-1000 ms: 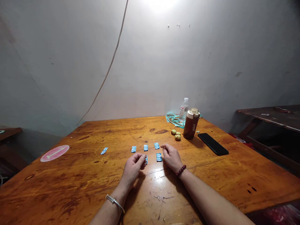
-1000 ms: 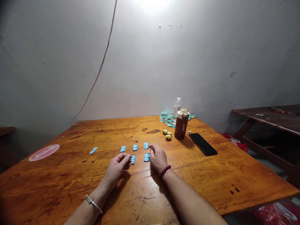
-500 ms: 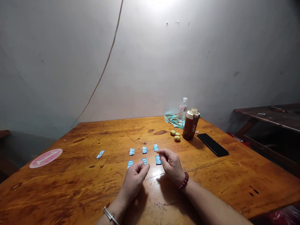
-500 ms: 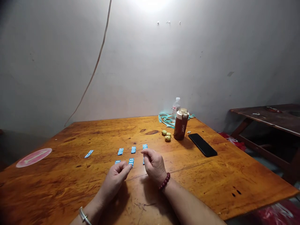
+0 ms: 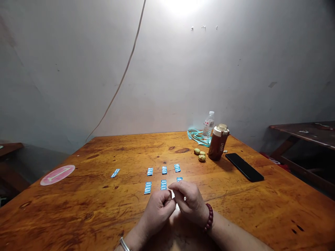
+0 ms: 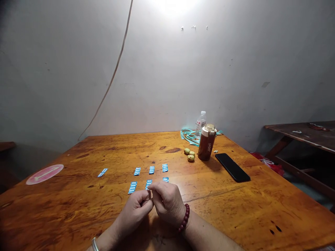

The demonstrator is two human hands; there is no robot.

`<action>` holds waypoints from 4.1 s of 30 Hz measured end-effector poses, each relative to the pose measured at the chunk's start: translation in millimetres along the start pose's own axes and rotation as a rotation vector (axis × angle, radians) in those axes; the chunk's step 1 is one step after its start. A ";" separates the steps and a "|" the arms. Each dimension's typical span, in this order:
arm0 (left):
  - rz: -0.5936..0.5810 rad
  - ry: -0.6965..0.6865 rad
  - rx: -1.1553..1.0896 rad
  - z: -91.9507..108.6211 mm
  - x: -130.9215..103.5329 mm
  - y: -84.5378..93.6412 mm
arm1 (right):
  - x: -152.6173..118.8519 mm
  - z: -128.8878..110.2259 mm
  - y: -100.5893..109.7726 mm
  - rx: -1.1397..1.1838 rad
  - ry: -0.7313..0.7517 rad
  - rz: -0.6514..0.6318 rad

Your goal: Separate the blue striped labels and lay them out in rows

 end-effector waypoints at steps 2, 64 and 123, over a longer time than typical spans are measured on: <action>0.004 0.004 0.009 -0.6 0.5 -0.4 | -0.4 4.4 -0.1 -0.013 -0.010 0.006; 0.146 0.207 0.303 -60.4 46.2 59.3 | 39.4 89.6 4.3 -0.018 -0.522 0.087; -0.259 -0.163 0.499 -12.8 30.2 29.0 | 8.9 50.4 32.6 0.011 -0.581 -0.518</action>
Point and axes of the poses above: each hand's wrist, its own x-axis towards the middle knuckle, its own y-axis out of the back of the hand, z = x × y, the point moved 2 cm from there along x, towards the middle knuckle, and after that the axes turned 8 degrees about x, right-handed, at the moved point
